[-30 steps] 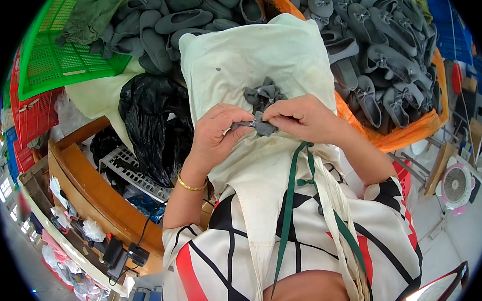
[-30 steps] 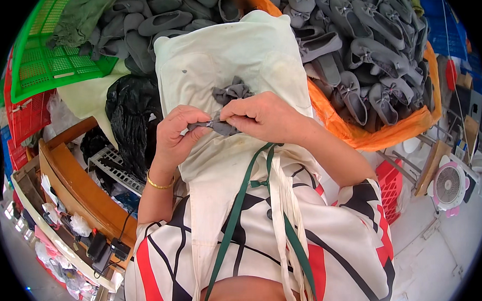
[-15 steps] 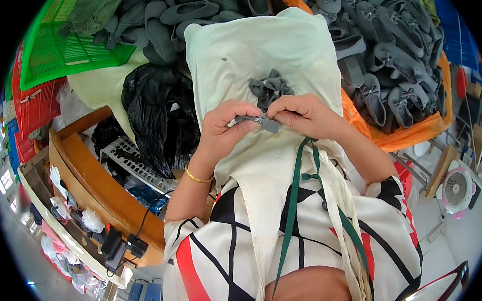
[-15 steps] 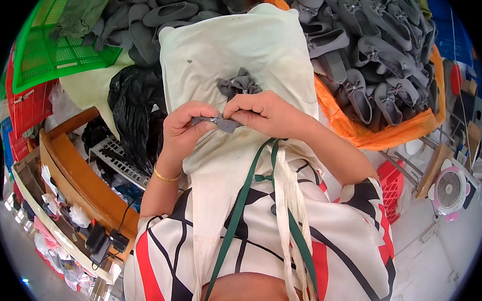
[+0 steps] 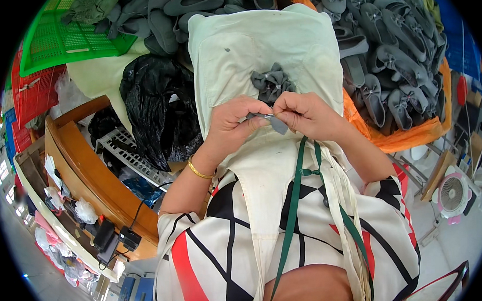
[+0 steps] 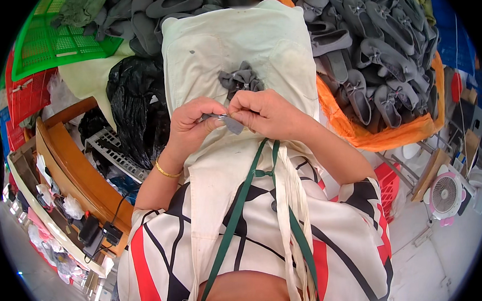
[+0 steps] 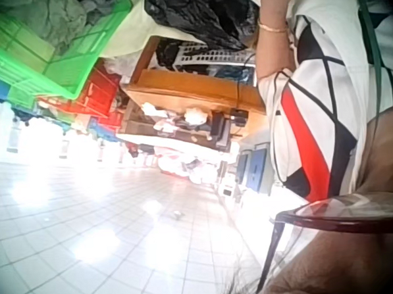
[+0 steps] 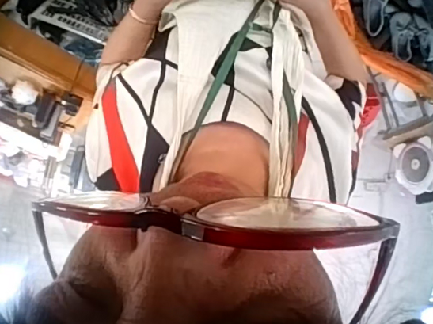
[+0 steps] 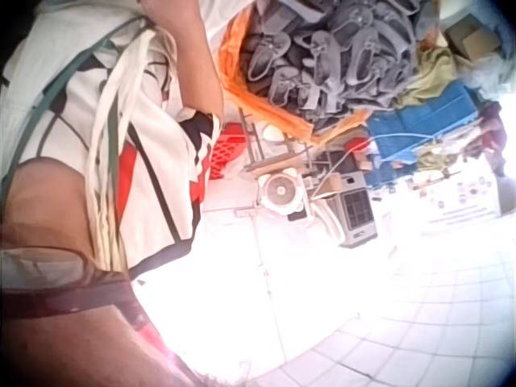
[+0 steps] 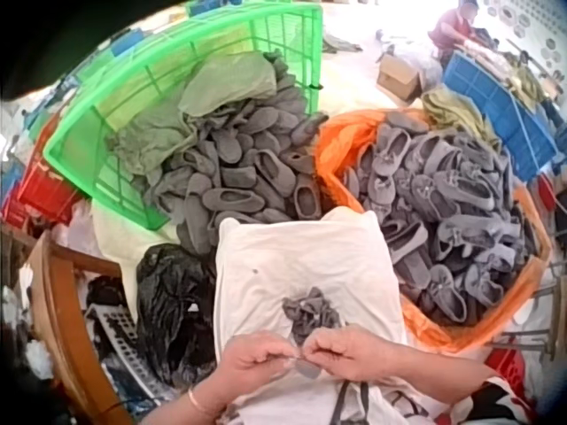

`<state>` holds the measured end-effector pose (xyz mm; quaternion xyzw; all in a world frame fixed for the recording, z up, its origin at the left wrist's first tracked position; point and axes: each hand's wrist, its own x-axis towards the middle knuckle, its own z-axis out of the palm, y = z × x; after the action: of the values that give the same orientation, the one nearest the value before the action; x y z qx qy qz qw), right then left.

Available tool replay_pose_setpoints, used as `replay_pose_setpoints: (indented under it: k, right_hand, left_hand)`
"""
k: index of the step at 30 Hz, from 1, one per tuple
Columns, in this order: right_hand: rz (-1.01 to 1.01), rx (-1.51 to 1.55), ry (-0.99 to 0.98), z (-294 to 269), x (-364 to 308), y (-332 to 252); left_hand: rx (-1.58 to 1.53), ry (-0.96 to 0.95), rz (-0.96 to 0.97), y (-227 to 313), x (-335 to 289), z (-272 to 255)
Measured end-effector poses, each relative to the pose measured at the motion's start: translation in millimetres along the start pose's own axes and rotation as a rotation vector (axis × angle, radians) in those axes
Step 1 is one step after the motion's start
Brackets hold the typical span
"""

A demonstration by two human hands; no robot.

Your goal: The person sews a decorative bow onto a grey slip-on shoe using a needle and thread. They repeatedly insert the needle into the shoe fabric and pull the thread through to secure the bow, handling the materials with both hands.

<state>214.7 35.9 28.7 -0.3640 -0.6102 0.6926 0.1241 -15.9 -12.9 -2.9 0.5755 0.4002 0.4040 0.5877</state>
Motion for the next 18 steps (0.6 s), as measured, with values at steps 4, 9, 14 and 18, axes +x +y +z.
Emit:
replay_pose_setpoints:
  k: [4,9,14,18]
  right_hand:
    - [0.085,0.228,-0.069,-4.7,2.8,11.4]
    - [-0.001,-0.008,-0.006,-2.2,7.6,10.8]
    - [-0.023,0.038,-0.011,4.7,7.9,11.4]
    - [-0.049,-0.070,0.045,5.7,10.0,19.9]
  left_hand:
    - [0.051,0.028,-0.020,5.2,0.5,3.5]
    - [0.202,0.009,0.097,7.5,5.4,4.7]
    - [0.269,0.014,0.093,4.4,4.1,7.6]
    - [0.309,0.004,-0.022,1.1,2.1,10.4]
